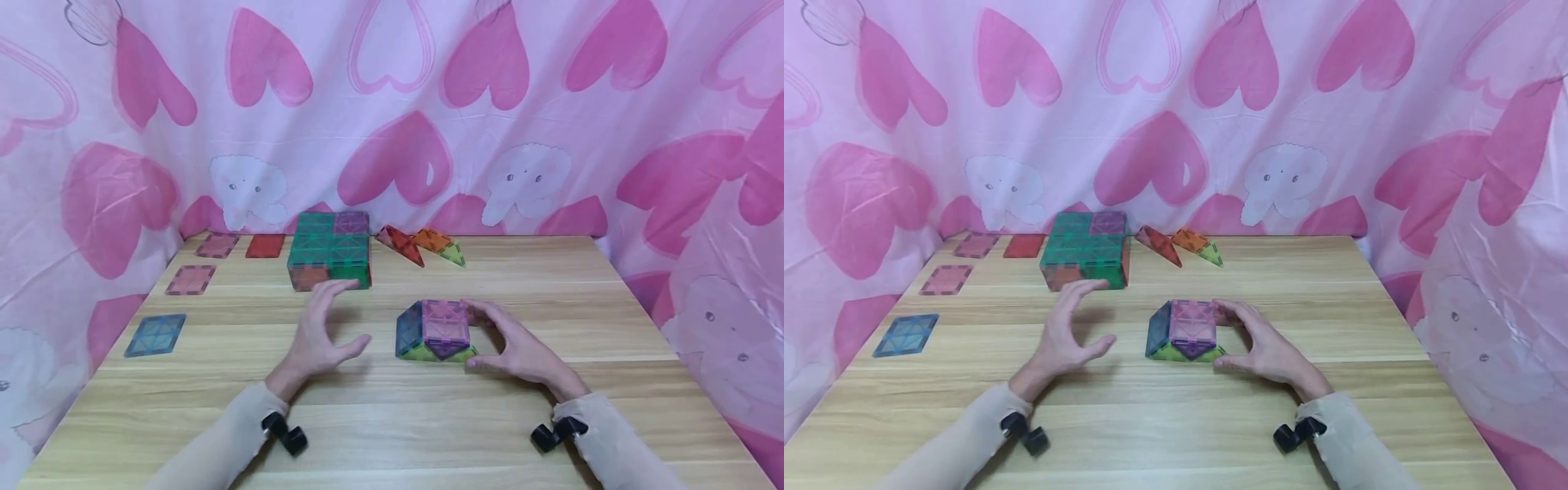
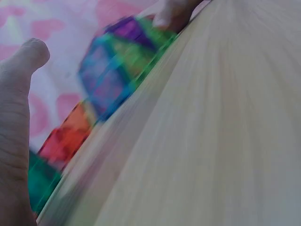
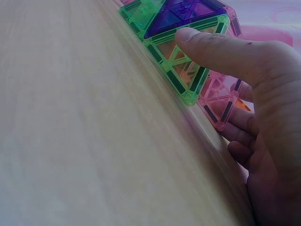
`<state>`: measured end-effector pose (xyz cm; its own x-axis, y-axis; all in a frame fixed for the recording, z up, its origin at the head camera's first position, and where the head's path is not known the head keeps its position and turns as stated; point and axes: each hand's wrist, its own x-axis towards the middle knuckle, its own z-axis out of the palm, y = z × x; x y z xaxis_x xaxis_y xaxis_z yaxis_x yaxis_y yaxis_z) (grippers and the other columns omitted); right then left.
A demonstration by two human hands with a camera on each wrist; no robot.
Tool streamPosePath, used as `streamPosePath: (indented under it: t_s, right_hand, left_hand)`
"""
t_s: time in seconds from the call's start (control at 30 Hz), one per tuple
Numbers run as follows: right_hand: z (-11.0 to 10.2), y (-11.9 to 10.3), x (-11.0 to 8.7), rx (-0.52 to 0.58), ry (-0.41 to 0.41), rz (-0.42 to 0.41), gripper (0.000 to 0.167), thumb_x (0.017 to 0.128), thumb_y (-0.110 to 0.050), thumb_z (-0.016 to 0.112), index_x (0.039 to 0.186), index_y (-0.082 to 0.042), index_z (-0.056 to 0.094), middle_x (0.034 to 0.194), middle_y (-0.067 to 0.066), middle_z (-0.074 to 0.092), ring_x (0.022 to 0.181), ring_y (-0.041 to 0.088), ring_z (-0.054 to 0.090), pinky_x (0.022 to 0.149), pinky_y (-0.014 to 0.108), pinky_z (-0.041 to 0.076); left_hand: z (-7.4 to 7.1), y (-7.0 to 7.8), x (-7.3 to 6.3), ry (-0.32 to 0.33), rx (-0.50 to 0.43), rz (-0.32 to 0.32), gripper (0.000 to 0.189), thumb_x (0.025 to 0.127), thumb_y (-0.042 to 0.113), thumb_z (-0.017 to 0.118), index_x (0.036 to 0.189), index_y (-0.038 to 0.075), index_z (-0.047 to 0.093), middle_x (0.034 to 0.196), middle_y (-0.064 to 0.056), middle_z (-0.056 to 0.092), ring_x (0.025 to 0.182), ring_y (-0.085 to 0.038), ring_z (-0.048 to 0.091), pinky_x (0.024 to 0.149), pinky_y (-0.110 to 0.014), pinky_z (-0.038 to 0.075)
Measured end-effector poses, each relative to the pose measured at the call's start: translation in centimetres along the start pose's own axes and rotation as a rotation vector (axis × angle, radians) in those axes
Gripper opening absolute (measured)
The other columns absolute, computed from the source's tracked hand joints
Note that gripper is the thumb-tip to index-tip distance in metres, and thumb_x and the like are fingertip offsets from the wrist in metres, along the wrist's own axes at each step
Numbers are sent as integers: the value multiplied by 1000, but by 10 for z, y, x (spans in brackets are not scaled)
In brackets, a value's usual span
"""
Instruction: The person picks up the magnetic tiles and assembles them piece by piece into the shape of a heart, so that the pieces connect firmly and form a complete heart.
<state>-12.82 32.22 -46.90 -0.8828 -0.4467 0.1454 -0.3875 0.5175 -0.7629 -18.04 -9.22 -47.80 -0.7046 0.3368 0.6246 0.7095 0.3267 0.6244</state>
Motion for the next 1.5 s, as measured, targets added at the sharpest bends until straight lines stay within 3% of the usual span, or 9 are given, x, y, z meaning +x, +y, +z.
streamPosePath:
  t_s: [0.23,0.5,0.7,0.83,0.93,1.03,1.13,1.33,1.5]
  right_hand:
    - [1,1,0,-19,4,4,103,89,-37,97,172,-29,37,162,-1,54,148,27,54,129,36,36]
    - [2,2,-1,-33,4,9,103,89,-38,97,172,-29,37,161,1,54,149,29,54,128,29,35]
    - [0,2,-3,-33,9,5,103,89,-36,97,172,-28,37,161,2,55,149,30,54,128,28,35]
    - [1,2,-2,-27,3,-4,104,89,-36,97,173,-27,36,161,2,54,148,30,54,129,30,36]
    - [1,2,-1,-19,-4,-7,104,89,-36,97,173,-28,35,162,1,54,149,28,54,129,31,36]
    - [1,1,0,-18,-7,-2,104,89,-37,97,173,-29,36,163,0,53,149,27,54,129,33,36]
    - [1,0,0,-24,-5,-4,103,90,-37,96,172,-28,36,163,1,53,148,29,54,129,39,38]
    - [1,-1,0,-29,-2,13,104,89,-39,97,173,-30,36,162,0,53,149,28,54,130,44,36]
    - [0,0,-1,-33,0,19,105,88,-39,97,173,-30,35,162,1,54,149,29,54,130,42,37]
  left_hand:
    - [-83,-26,-35,151,138,-95,91,73,22,98,156,10,62,153,-13,65,145,-19,52,126,-33,34]
    - [-181,-50,-73,290,291,-174,77,70,4,97,143,9,74,141,-17,74,140,-2,56,121,-20,33]
    - [-231,-66,-96,228,414,-334,68,74,13,100,139,12,77,150,19,66,144,8,44,118,-14,23]
    - [-255,-72,-111,122,490,-411,62,81,22,99,137,9,76,163,0,60,159,-15,39,126,-18,15]
    - [-266,-71,-120,20,522,-497,62,89,31,94,141,7,72,166,-21,53,162,-40,35,132,-33,13]
    - [-269,-68,-122,-79,532,-554,68,92,40,91,148,8,69,165,-29,50,154,-58,36,129,-65,21]
    - [-266,-64,-119,-145,522,-547,74,90,43,93,153,13,67,164,-28,50,147,-58,39,113,-79,30]
    - [-252,-57,-109,-192,508,-465,74,86,38,97,153,20,70,152,-23,59,135,-48,49,106,-68,37]
    - [-221,-52,-98,-138,447,-394,76,77,28,104,146,21,74,136,-16,73,124,-13,59,105,-19,40]
